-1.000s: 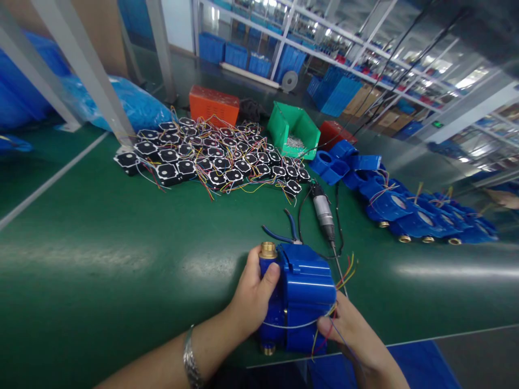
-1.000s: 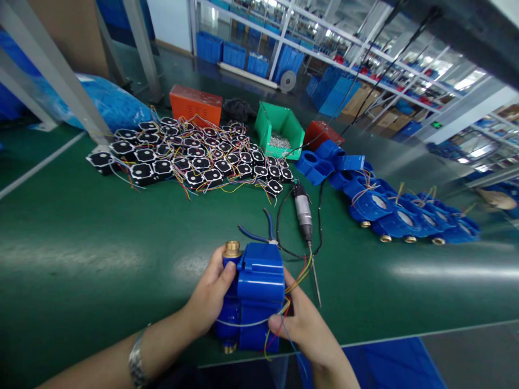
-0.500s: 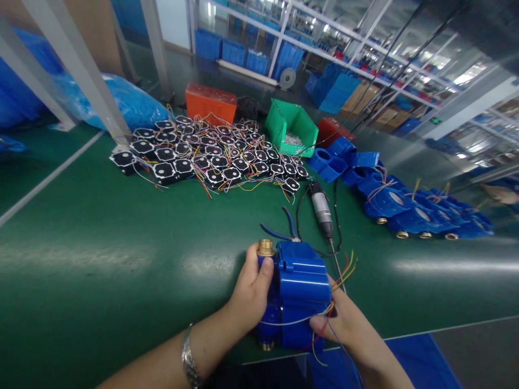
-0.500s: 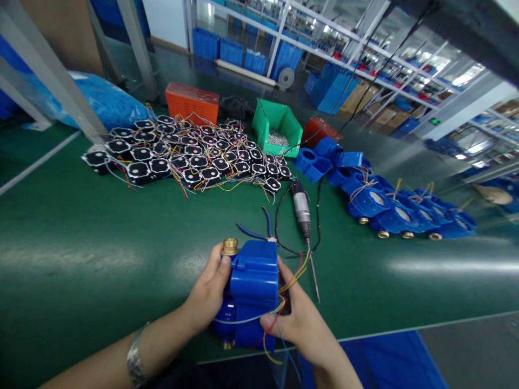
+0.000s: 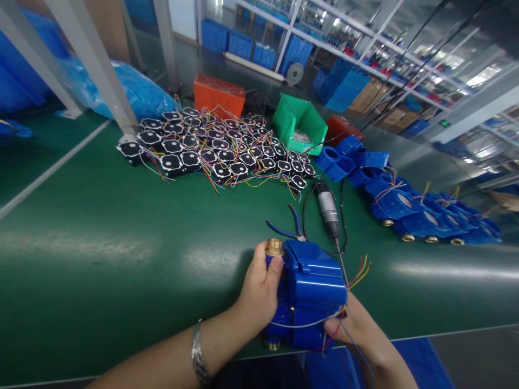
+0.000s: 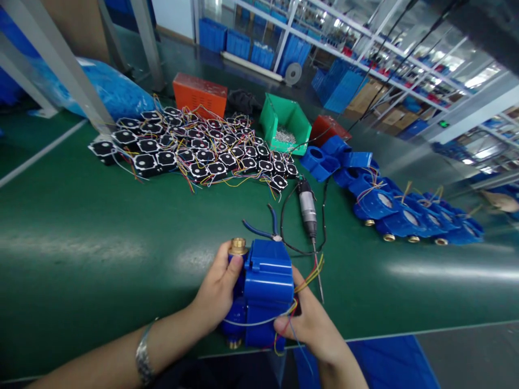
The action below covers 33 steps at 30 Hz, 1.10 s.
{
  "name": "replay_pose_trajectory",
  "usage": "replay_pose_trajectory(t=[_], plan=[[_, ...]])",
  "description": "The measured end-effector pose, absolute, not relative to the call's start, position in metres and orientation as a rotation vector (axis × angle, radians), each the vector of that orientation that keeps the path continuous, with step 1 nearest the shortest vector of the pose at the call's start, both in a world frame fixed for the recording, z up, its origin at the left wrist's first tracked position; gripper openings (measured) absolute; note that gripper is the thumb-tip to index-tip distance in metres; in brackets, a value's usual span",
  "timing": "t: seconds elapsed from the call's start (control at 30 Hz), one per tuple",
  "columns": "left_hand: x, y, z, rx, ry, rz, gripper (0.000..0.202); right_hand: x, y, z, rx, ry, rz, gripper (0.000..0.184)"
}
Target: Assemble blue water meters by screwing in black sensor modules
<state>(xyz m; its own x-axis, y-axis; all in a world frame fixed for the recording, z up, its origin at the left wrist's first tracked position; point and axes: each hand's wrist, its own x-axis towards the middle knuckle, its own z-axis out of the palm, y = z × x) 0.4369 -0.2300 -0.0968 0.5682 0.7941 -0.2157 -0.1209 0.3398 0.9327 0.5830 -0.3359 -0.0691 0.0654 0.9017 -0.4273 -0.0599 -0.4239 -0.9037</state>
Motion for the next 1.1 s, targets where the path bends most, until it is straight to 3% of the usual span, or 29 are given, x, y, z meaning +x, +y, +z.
replay_pose_trajectory(t=[0.3, 0.77, 1.1], plan=[[0.435, -0.231, -0.094, 1.062, 0.695, 0.689, 0.03, 0.579, -0.344, -0.073, -1.591, -0.707, 1.43, 0.098], [0.435, -0.23, -0.096, 1.055, 0.712, 0.681, 0.029, 0.588, -0.34, -0.072, -1.626, -0.91, 1.415, 0.046], [0.436, -0.232, -0.094, 1.124, 0.728, 0.683, 0.029, 0.592, -0.347, -0.079, -1.645, -0.937, 1.414, 0.079]])
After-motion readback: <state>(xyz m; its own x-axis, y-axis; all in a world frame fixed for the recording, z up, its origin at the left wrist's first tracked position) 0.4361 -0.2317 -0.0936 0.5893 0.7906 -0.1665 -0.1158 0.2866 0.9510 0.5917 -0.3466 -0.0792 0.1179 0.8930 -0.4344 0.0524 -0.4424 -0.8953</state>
